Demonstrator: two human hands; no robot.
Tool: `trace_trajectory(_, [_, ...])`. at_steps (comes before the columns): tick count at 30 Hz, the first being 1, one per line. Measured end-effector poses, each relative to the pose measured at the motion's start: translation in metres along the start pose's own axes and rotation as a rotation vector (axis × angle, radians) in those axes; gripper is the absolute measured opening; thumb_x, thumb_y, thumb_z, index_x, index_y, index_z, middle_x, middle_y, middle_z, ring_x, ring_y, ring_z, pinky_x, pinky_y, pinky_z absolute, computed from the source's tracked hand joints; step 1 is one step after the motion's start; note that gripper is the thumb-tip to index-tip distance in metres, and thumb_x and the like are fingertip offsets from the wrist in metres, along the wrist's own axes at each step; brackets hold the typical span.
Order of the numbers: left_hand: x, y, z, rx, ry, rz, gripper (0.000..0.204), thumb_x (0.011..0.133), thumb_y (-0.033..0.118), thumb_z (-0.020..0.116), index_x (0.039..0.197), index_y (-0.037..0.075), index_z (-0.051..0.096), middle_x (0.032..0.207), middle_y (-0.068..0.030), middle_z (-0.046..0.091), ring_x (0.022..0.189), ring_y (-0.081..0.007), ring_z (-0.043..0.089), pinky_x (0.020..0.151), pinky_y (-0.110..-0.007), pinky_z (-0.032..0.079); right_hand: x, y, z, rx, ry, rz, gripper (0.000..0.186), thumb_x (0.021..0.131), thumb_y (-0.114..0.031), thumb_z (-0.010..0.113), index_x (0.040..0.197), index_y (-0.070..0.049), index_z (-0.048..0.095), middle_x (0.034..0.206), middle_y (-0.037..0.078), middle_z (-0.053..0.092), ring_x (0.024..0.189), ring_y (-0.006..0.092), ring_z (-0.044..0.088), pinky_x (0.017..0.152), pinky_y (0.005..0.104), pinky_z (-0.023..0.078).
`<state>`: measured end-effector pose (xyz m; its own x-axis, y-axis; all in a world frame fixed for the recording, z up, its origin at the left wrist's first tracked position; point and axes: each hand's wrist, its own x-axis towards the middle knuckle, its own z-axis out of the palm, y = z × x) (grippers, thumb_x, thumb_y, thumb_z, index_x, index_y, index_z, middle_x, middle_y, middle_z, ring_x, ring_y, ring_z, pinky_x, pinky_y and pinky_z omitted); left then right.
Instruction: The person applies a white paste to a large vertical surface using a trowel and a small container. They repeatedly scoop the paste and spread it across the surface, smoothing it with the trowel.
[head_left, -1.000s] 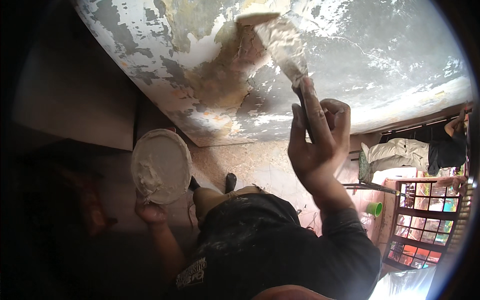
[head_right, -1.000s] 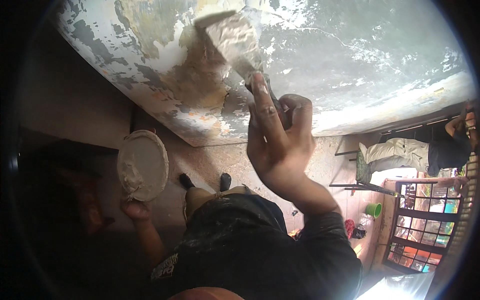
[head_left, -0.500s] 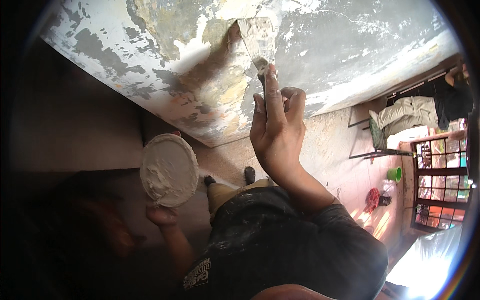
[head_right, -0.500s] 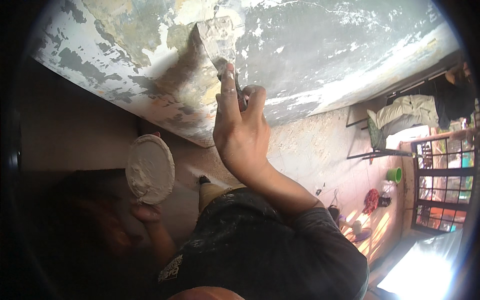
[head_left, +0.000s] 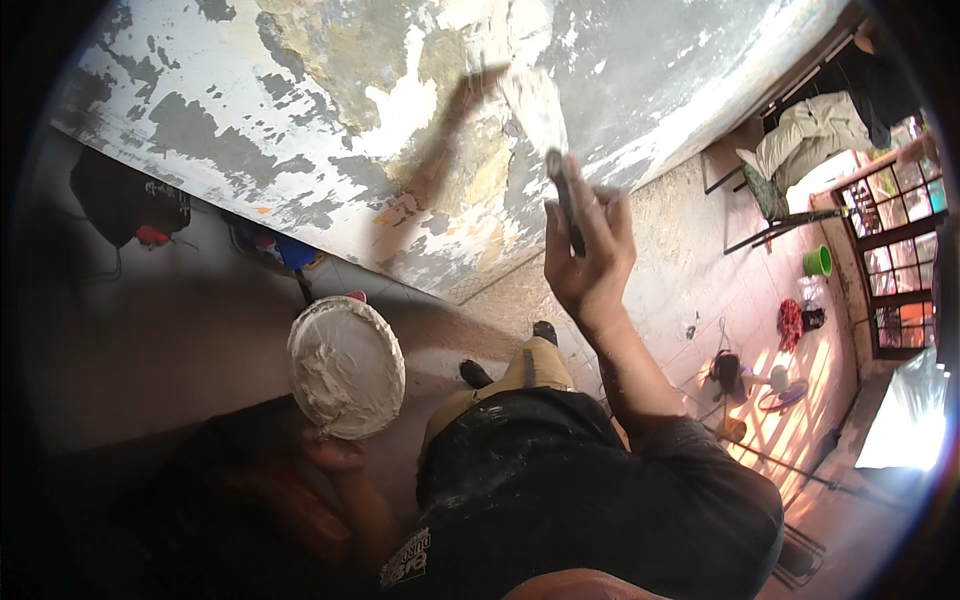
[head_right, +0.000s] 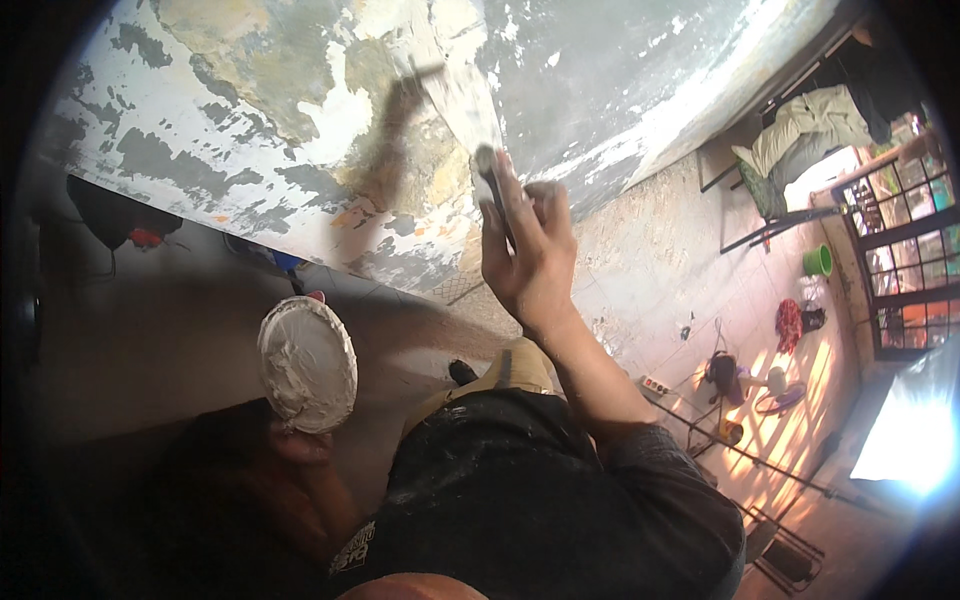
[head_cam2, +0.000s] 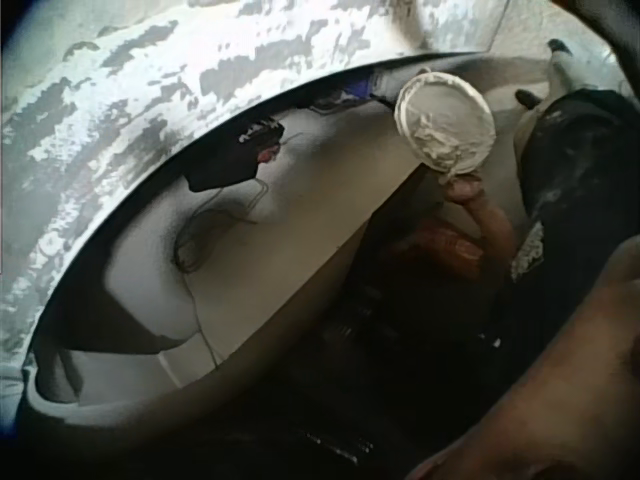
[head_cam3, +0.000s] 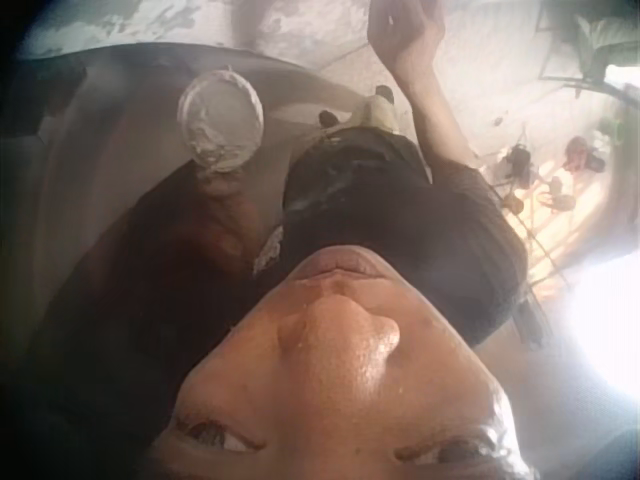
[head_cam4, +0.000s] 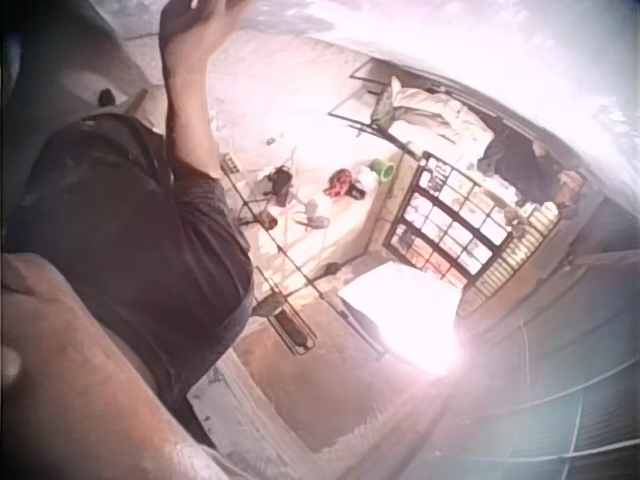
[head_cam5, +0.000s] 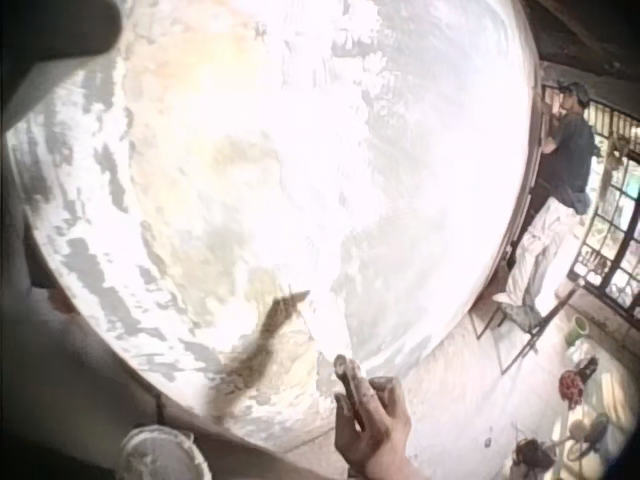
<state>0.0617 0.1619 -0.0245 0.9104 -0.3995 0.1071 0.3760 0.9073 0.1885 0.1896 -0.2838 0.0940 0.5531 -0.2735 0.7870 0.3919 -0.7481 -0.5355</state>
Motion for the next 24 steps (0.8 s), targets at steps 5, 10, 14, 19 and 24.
trace_trajectory(5, [-0.010,0.043,-0.028,0.046,0.185,0.005,0.068,0.100,0.025,0.052,0.162,0.005,0.034,0.167,-0.0185,0.037,0.152,-0.0332,0.040,0.125,-0.058,0.036,0.048,-0.033,0.016,-0.046,0.135,-0.047,0.054,0.091,-0.001,0.074,0.144,-0.011,0.066,0.099,0.011,0.057,0.068,0.0171,0.060,0.057,0.0318,0.051])
trace_trajectory(10, [0.009,0.039,-0.009,0.195,0.068,0.037,0.067,0.101,0.022,0.050,0.164,0.007,0.031,0.169,-0.0162,0.033,0.152,-0.0322,0.040,0.126,-0.055,0.036,0.039,-0.026,0.036,-0.088,0.110,0.000,0.055,0.092,-0.006,0.075,0.145,-0.018,0.065,0.097,0.010,0.056,0.064,0.0176,0.059,0.054,0.0345,0.050])
trace_trajectory(14, [0.006,0.055,-0.020,0.052,0.016,-0.016,0.067,0.100,0.022,0.047,0.164,0.009,0.032,0.169,-0.0142,0.033,0.153,-0.0302,0.039,0.126,-0.052,0.036,-0.003,0.000,0.043,-0.101,0.014,0.062,0.057,0.092,-0.007,0.075,0.146,-0.020,0.064,0.098,0.010,0.057,0.067,0.0210,0.062,0.056,0.0373,0.053])
trace_trajectory(19, [0.007,0.067,-0.029,0.157,0.060,0.003,0.066,0.100,0.023,0.046,0.163,0.009,0.035,0.168,-0.0131,0.037,0.152,-0.0294,0.041,0.125,-0.051,0.037,-0.054,0.026,0.033,-0.156,-0.101,0.101,0.052,0.092,-0.007,0.075,0.142,-0.018,0.067,0.095,0.009,0.058,0.069,0.0222,0.064,0.058,0.0380,0.054])
trace_trajectory(24, [0.011,0.071,-0.013,0.093,0.096,-0.045,0.066,0.097,0.024,0.048,0.161,0.008,0.039,0.166,-0.0135,0.041,0.151,-0.0309,0.043,0.124,-0.051,0.039,-0.028,0.005,0.020,-0.060,0.013,0.145,0.050,0.092,-0.003,0.075,0.140,-0.015,0.069,0.093,0.010,0.059,0.067,0.0196,0.063,0.057,0.0342,0.052])
